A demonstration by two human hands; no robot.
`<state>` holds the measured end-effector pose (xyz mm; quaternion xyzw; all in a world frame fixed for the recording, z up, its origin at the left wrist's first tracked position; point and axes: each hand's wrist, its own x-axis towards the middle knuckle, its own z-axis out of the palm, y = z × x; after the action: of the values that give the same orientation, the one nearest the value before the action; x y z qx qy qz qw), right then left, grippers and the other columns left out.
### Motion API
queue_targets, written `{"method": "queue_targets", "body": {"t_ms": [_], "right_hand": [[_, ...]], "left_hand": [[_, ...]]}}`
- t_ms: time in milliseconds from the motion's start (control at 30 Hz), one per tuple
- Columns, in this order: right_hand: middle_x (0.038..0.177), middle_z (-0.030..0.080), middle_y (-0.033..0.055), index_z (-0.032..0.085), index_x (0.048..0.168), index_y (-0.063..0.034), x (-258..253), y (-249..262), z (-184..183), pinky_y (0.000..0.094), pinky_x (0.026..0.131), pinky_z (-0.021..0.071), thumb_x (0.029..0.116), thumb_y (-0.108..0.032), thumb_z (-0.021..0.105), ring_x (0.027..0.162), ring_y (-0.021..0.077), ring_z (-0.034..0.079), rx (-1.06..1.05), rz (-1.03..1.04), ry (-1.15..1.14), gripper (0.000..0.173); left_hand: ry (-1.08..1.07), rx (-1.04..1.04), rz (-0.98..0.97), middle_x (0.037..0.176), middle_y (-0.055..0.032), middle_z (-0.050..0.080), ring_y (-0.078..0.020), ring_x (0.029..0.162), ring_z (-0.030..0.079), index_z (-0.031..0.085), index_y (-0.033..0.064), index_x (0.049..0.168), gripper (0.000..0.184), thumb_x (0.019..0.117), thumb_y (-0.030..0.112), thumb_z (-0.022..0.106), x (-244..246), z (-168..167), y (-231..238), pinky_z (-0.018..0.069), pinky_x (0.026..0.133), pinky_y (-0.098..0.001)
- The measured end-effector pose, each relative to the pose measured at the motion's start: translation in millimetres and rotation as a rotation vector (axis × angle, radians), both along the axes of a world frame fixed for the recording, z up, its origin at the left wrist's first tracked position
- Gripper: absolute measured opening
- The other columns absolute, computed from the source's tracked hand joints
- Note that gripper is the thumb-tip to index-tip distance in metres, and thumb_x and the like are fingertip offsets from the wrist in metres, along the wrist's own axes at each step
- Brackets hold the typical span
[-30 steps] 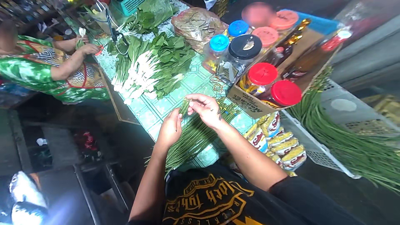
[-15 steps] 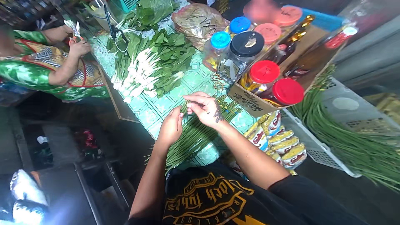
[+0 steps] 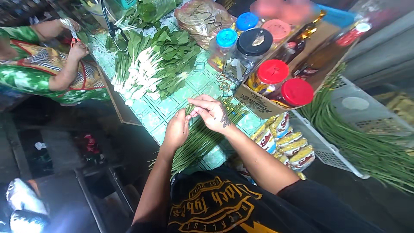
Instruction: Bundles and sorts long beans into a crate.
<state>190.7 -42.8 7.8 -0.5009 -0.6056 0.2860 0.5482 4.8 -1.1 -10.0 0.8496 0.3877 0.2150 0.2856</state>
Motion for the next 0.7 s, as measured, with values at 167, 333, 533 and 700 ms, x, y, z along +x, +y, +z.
{"method": "queue_targets", "body": {"t_ms": [167,333,533,700], "right_hand": [[0.111,0.074,0.0076,0.074,0.121,-0.0033,-5,0,-9,0.0289,0.082,0.0638,0.0959,-0.004,0.067,0.092,0.0119,0.073,0.051,-0.050,0.093,0.026],[0.120,0.075,0.0086,0.072,0.125,-0.0023,-15,-1,-18,0.0320,0.099,0.0592,0.1016,-0.011,0.060,0.110,0.0133,0.072,0.153,-0.143,-0.120,0.028],[0.120,0.074,0.0085,0.071,0.128,-0.0024,-11,3,-24,0.0306,0.098,0.0591,0.1028,-0.015,0.059,0.109,0.0125,0.071,0.127,-0.079,-0.145,0.031],[0.111,0.072,0.0090,0.071,0.125,-0.0108,34,41,-75,0.0411,0.087,0.0603,0.1053,-0.026,0.055,0.098,0.0200,0.070,-0.306,-0.242,-0.175,0.030]], "left_hand": [[-0.085,-0.029,-0.020,0.099,-0.0061,0.064,-0.0151,0.085,0.064,0.061,0.0065,0.116,0.033,0.1107,0.028,0.037,-6,-7,4,0.0571,0.076,-0.0373],[-0.091,-0.058,-0.037,0.099,-0.0064,0.063,-0.0149,0.084,0.063,0.060,0.0056,0.117,0.032,0.1105,0.027,0.037,-4,-7,5,0.0570,0.076,-0.0365],[-0.112,-0.145,-0.020,0.086,-0.0044,0.061,-0.0157,0.074,0.061,0.060,0.0079,0.113,0.033,0.1100,0.031,0.037,-8,-16,11,0.0547,0.067,-0.0390],[-0.122,-0.190,0.032,0.074,-0.0028,0.055,-0.0149,0.065,0.056,0.060,0.0071,0.108,0.033,0.1095,0.031,0.036,-20,-28,16,0.0513,0.062,-0.0373]]}}
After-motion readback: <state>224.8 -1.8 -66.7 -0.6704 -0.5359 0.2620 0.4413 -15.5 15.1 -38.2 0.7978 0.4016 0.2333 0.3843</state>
